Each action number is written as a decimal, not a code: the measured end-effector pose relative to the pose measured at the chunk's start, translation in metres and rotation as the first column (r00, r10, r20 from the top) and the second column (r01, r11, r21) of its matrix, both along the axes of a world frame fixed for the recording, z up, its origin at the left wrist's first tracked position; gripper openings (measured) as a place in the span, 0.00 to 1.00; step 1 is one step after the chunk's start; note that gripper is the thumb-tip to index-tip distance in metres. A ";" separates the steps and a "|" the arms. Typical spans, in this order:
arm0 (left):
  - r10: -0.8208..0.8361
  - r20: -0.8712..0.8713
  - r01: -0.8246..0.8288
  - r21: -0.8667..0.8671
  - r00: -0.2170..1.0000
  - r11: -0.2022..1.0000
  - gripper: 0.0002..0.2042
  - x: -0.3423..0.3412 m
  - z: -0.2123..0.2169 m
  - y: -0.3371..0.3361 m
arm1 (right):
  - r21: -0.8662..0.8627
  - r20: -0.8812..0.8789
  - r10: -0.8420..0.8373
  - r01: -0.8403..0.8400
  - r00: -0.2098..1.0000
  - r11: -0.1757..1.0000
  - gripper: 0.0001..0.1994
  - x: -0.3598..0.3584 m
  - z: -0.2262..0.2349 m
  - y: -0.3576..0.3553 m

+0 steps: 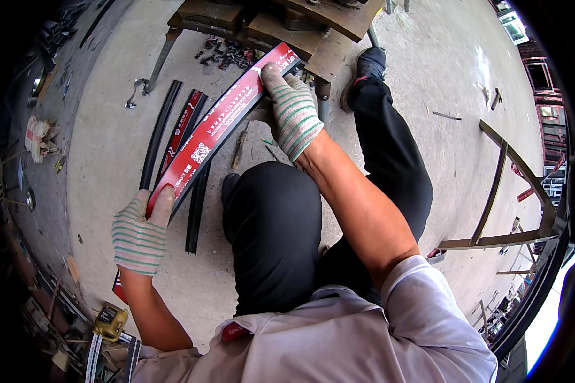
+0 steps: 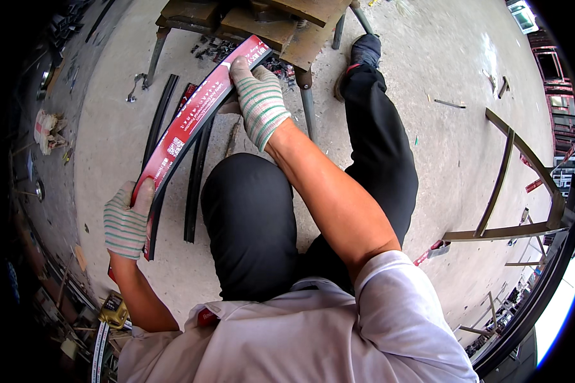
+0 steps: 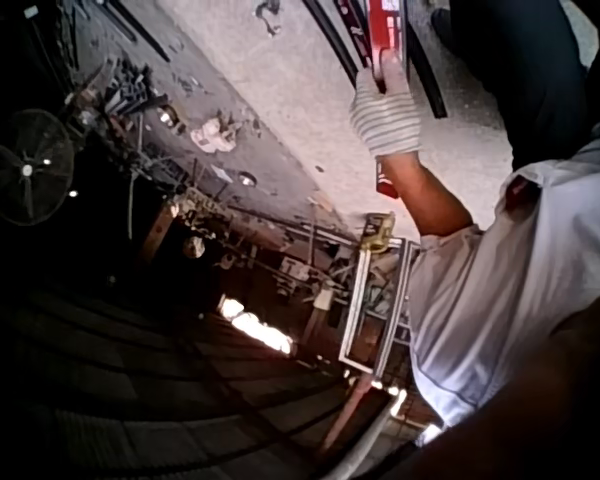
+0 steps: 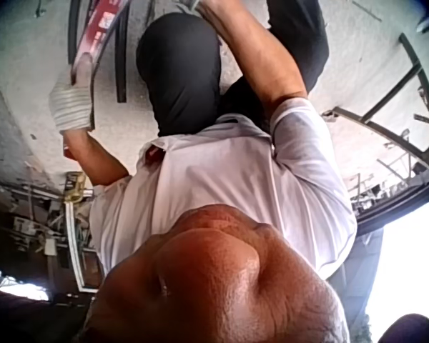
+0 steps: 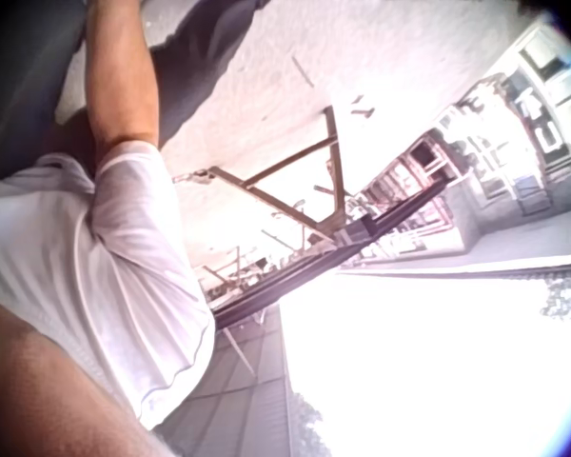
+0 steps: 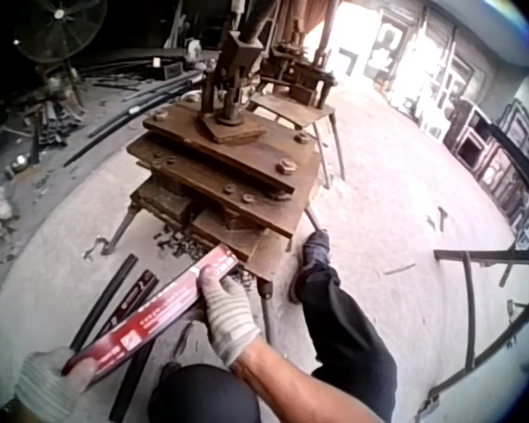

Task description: The person sits on the floor and uses a tape measure to measure the length of several red and black metal profiles. They measure each profile individually, then place them back on the floor.

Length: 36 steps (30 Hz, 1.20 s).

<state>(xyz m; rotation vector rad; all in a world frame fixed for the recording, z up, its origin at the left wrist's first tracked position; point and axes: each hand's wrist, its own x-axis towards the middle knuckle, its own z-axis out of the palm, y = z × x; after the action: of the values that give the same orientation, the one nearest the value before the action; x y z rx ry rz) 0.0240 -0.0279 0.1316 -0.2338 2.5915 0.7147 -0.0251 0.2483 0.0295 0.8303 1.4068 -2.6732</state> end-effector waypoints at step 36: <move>-0.120 -0.110 0.110 -0.099 0.987 0.989 0.28 0.014 0.000 0.017 | -0.109 -0.023 0.030 -0.033 0.999 0.993 0.21 -0.003 -0.012 0.008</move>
<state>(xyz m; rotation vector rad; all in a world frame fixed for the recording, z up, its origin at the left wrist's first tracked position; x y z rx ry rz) 0.0381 -0.0105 0.1318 -0.0713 2.7263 0.5837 -0.0284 0.2565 0.0175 0.7668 1.2528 -2.7143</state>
